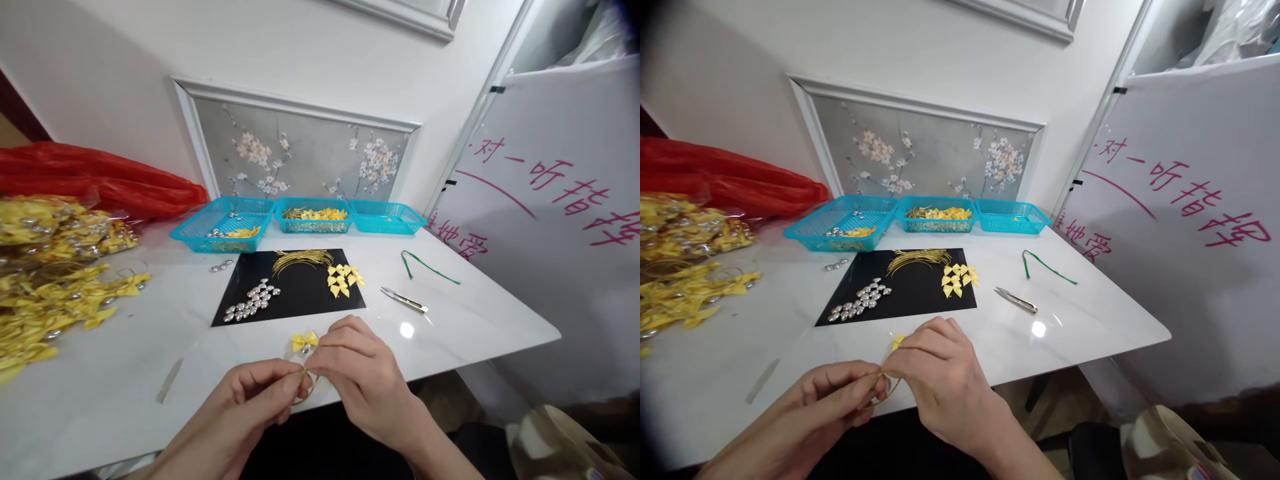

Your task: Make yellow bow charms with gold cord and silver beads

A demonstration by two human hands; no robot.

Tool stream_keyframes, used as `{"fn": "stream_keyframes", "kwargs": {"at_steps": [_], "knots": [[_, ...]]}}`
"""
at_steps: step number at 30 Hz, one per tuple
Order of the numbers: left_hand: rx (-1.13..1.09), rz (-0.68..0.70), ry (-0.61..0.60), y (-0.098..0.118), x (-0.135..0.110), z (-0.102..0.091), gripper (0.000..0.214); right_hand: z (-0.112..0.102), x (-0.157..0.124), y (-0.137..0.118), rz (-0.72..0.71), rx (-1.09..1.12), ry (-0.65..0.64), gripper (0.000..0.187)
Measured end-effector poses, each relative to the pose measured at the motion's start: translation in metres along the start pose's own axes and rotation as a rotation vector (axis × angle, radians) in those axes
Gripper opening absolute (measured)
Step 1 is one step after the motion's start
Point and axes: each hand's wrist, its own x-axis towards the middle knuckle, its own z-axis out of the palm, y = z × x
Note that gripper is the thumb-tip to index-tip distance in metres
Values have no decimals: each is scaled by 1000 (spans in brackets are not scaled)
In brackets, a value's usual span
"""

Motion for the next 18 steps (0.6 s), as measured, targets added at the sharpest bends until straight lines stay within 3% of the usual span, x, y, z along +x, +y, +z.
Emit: {"fn": "stream_keyframes", "kwargs": {"at_steps": [5, 7, 11, 15, 18], "knots": [[176, 127, -98, -1, -1, 0, 26, 0, 0, -2, 28, -22, 3, 23], [359, 233, -2, -4, -1, 1, 28, 0, 0, -4, 49, -25, 4, 23], [665, 448, 324, -8, -2, 6, 27, 2, -1, -9, 77, -60, 1, 20], [715, 648, 373, -4, -5, 10, 11, 3, -1, -11, 118, -69, -10, 18], [704, 638, 380, -1, -4, 11, 7, 4, -1, -10, 131, -65, -10, 19]]}}
